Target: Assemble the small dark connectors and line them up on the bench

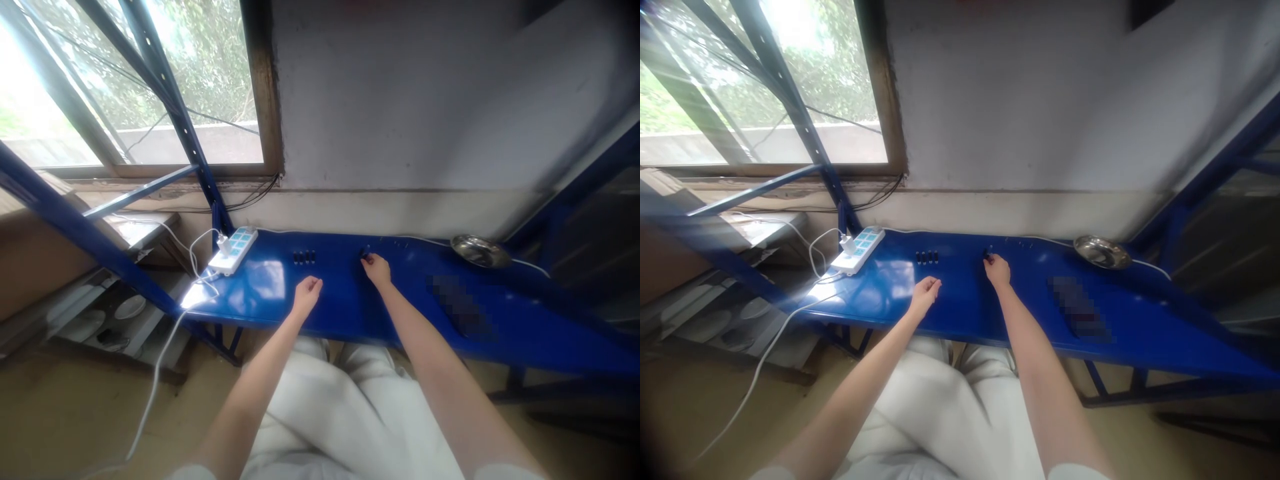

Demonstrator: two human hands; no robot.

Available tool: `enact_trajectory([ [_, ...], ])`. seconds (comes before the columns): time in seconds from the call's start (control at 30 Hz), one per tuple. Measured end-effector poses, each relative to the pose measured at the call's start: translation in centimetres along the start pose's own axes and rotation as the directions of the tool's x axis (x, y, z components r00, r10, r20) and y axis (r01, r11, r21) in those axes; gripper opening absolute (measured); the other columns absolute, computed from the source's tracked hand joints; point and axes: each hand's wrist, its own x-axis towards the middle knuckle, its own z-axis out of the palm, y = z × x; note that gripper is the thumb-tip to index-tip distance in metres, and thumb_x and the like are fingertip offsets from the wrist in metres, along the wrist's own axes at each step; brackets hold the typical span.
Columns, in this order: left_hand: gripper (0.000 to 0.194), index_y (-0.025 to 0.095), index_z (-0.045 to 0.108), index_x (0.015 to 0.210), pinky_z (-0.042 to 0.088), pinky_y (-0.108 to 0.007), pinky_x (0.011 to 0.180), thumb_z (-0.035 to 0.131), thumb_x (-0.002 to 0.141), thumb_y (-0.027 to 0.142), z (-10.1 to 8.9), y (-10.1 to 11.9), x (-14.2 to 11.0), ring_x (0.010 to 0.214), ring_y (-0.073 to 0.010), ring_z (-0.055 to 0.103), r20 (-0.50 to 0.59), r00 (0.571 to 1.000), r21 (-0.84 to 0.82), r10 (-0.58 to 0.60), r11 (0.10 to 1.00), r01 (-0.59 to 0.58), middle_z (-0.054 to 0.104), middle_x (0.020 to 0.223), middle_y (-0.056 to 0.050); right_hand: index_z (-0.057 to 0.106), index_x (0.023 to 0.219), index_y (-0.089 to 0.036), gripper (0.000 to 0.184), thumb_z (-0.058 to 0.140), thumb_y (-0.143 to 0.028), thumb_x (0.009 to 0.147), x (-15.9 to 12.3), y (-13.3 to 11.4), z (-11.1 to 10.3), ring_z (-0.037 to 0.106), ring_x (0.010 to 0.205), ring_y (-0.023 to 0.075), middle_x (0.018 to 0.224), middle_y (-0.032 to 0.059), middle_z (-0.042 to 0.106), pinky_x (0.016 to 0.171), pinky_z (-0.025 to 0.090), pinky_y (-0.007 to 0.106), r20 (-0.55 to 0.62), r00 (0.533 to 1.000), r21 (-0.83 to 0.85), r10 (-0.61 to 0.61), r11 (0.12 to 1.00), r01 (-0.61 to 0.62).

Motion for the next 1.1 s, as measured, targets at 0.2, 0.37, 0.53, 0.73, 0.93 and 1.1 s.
enact_trajectory([
  [0.2,0.027,0.017,0.057,0.074,0.036,-0.021,0.051,0.047,0.08,0.042,0.0,-0.1,0.1,0.05,-0.0088,0.045,0.002,1.0,0.014,0.0,1.0,0.0,0.05,0.056,0.003,0.063,0.097,-0.016,0.026,0.05,-0.031,0.079,0.9,-0.5,0.4,0.061,0.08,0.0209,0.089,0.0104,0.066,0.063,0.042,0.027,0.005,0.999,-0.041,0.036,0.999,-0.035],
  [0.37,0.027,0.017,0.056,0.073,0.037,-0.021,0.051,0.048,0.079,0.041,0.0,-0.1,0.1,0.051,-0.0091,0.046,0.001,1.0,-0.001,-0.011,1.0,0.011,0.051,0.057,0.002,0.063,0.096,-0.017,0.026,0.05,-0.032,0.08,1.4,-0.8,0.4,0.061,0.084,0.0211,0.091,0.0104,0.067,0.066,0.043,0.027,0.021,0.998,-0.073,0.061,0.996,-0.059],
  [0.53,0.025,0.017,0.057,0.074,0.037,-0.021,0.052,0.048,0.079,0.04,0.0,0.0,0.2,0.051,-0.0087,0.045,-0.006,1.0,0.004,-0.017,1.0,0.017,0.051,0.057,0.002,0.063,0.096,-0.017,0.026,0.05,-0.032,0.079,1.5,-0.7,0.4,0.061,0.083,0.0211,0.09,0.0099,0.067,0.064,0.042,0.027,0.04,0.998,-0.079,0.055,0.996,-0.051],
  [0.73,0.025,0.017,0.058,0.075,0.037,-0.021,0.051,0.047,0.079,0.039,-0.1,0.3,0.0,0.051,-0.0092,0.046,0.006,1.0,0.004,-0.018,1.0,0.018,0.051,0.057,0.002,0.064,0.093,-0.016,0.025,0.051,-0.032,0.079,2.0,-0.5,0.6,0.061,0.082,0.0217,0.088,0.0102,0.067,0.064,0.042,0.028,0.062,0.996,-0.097,0.057,0.994,-0.051],
  [0.93,0.023,0.017,0.058,0.075,0.037,-0.021,0.052,0.047,0.079,0.038,-0.1,0.5,-0.1,0.052,-0.0093,0.046,0.005,1.0,0.015,-0.025,1.0,0.025,0.051,0.057,0.002,0.064,0.097,-0.01,0.025,0.054,-0.017,0.075,2.9,0.0,0.5,0.061,0.087,0.0225,0.095,0.0151,0.066,0.068,0.043,0.027,0.132,0.989,-0.099,0.065,0.994,-0.052],
  [1.1,0.021,0.017,0.057,0.074,0.037,-0.021,0.053,0.047,0.079,0.036,-0.1,0.5,0.0,0.052,-0.0093,0.047,0.01,0.999,0.022,-0.031,0.999,0.03,0.051,0.057,0.002,0.065,0.096,-0.008,0.026,0.052,-0.014,0.074,3.1,0.0,0.0,0.063,0.078,0.0213,0.082,0.0148,0.067,0.064,0.044,0.026,0.158,0.976,-0.06,0.148,0.988,-0.14],
])
